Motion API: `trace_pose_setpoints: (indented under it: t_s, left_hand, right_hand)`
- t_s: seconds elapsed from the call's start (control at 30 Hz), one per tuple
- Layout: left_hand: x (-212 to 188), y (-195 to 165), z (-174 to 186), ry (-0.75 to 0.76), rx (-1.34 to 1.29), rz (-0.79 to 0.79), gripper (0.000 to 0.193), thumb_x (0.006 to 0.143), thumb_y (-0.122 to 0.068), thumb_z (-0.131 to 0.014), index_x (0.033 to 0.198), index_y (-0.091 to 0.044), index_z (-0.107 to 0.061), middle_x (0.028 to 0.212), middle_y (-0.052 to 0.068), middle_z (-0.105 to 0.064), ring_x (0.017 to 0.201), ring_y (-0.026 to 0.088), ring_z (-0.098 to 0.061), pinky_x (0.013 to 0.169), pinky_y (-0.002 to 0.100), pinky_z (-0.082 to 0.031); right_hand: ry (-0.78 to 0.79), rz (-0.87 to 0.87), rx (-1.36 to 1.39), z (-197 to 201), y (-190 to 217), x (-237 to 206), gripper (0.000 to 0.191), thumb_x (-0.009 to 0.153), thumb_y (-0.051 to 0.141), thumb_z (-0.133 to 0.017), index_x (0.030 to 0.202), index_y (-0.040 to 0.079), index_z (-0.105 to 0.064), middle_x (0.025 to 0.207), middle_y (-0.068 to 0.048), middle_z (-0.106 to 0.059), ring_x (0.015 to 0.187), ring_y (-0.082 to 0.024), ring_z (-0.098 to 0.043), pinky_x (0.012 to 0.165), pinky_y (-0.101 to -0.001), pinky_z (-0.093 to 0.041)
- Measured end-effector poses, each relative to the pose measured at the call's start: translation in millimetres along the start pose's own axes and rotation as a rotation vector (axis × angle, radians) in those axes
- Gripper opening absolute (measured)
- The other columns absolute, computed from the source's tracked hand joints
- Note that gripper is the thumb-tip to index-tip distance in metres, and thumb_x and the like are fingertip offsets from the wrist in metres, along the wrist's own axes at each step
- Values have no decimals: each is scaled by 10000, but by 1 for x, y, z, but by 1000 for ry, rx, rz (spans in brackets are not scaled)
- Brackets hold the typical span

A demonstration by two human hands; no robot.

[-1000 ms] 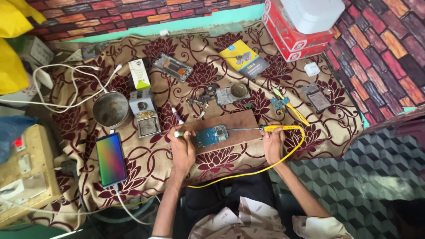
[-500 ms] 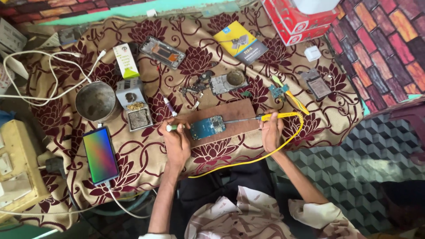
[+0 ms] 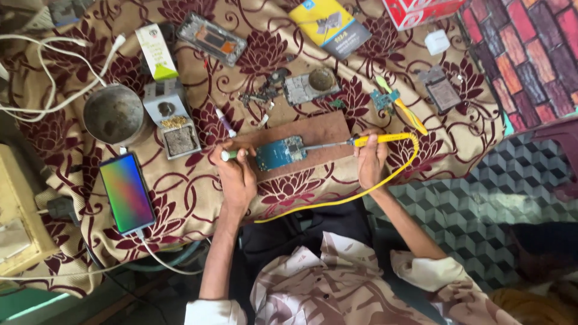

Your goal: The person uses a soldering iron in their right hand and a soldering wire in their left hand to apply solder to a blue circuit board. They repeatedly touch the iron to the board and feed solder wire to the joint.

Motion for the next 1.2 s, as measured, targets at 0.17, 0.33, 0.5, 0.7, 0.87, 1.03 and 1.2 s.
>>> trace_pose_setpoints:
  t_s: [0.17, 0.33, 0.5, 0.7, 0.87, 1.03, 1.2]
  left_hand:
    - [-3, 1, 0, 19, -74, 65, 264, 1153, -77, -403, 1367, 11, -277, 995, 133, -628, 870, 222, -601, 913, 360, -456]
    - [3, -7, 2, 27, -13, 5, 260, 1153, -55, -408, 1375, -6, -282, 978, 125, -637, 846, 229, -586, 917, 389, -440]
    - [3, -13, 5, 35, -62, 20, 265, 1162, -65, -406, 1385, -9, -277, 970, 137, -629, 874, 242, -601, 912, 386, -455]
    - [5, -13, 4, 32, -12, -14, 244, 1174, -71, -400, 1375, -25, -270, 954, 117, -636, 818, 211, -570, 881, 396, -440]
    - [3, -8, 3, 37, -68, 26, 258, 1188, -100, -387, 1393, -16, -254, 968, 121, -616, 835, 211, -570, 891, 377, -439]
    - [1, -3, -1, 58, -100, 77, 251, 1190, -117, -366, 1390, -18, -251, 993, 118, -630, 767, 171, -540, 824, 333, -439]
    - [1, -6, 0, 54, -55, 31, 261, 1193, -127, -365, 1394, -17, -240, 969, 120, -619, 760, 181, -532, 833, 347, -432]
  right_hand:
    - [-59, -62, 8, 9, -7, -4, 237, 1166, 289, -437, 1135, 69, -519, 841, -10, -467, 728, -86, -435, 691, -250, -395]
    - [-76, -62, 19, 14, -8, -5, 214, 1157, 282, -462, 1106, 82, -521, 915, -1, -476, 821, -83, -446, 743, -248, -383]
    - [-50, -28, 30, 12, -1, -4, 231, 1175, 287, -487, 1107, 68, -517, 927, -10, -465, 794, -94, -417, 737, -275, -369]
    - [-63, -72, 43, 8, 4, -5, 329, 1150, 365, -463, 1147, 46, -543, 852, -50, -541, 759, -126, -498, 716, -288, -417]
    - [-40, -125, 79, 7, 7, -2, 338, 1138, 370, -483, 1162, 44, -572, 864, -40, -551, 768, -135, -511, 743, -293, -423]
    - [-6, -196, 220, 8, 3, 1, 296, 1127, 361, -554, 1126, 67, -587, 869, -32, -562, 760, -126, -474, 818, -294, -421]
    - [53, -177, 253, 4, 4, 5, 282, 1127, 379, -580, 1044, 112, -545, 846, 1, -553, 732, -99, -452, 817, -283, -418]
Point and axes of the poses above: each hand's wrist, its own x-axis towards the middle knuckle, its own z-axis out of the back of the hand, y = z × x, the point moved 10 cm from there along x, towards the middle knuckle
